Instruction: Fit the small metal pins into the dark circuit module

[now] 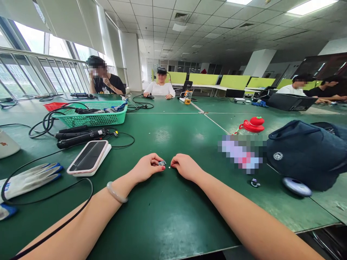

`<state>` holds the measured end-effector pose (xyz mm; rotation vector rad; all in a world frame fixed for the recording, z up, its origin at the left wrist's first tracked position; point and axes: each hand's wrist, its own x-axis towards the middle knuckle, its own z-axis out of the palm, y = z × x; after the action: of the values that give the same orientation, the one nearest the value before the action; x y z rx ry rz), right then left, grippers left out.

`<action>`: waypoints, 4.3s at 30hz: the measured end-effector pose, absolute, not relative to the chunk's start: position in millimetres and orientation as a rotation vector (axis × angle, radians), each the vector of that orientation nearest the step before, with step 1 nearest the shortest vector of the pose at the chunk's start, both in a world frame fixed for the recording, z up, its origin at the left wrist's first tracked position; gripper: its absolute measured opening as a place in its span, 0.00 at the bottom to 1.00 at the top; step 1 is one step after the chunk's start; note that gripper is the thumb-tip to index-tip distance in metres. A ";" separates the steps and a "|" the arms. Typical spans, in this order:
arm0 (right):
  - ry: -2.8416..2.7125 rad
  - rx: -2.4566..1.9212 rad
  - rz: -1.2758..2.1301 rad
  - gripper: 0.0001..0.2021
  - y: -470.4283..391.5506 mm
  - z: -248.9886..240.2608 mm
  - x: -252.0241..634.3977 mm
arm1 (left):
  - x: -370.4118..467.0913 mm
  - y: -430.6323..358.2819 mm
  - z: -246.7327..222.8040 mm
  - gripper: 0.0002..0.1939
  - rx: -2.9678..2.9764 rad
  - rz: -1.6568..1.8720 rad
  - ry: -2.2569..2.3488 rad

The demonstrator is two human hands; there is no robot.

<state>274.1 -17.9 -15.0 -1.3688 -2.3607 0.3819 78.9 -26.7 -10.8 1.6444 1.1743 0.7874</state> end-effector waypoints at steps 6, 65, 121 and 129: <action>-2.375 -1.404 0.325 0.06 -18.3 -15.4 273.1 | 79.7 -25.7 -11.2 0.15 1.640 0.783 1.180; -2.331 -1.175 -0.205 0.15 -38.4 -16.5 249.8 | 83.6 -36.5 5.4 0.20 1.334 0.797 0.972; -2.063 -1.514 0.286 0.09 -24.1 -12.8 278.2 | 7.0 -6.3 6.2 0.17 2.158 0.256 2.512; -2.070 -1.432 0.405 0.08 -22.8 -14.9 279.1 | 20.6 -13.3 -6.9 0.13 2.107 0.298 2.333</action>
<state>279.1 -22.8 -14.9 -1.4316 -2.0701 0.4051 20.6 -13.3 -6.9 2.1066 2.3333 0.2976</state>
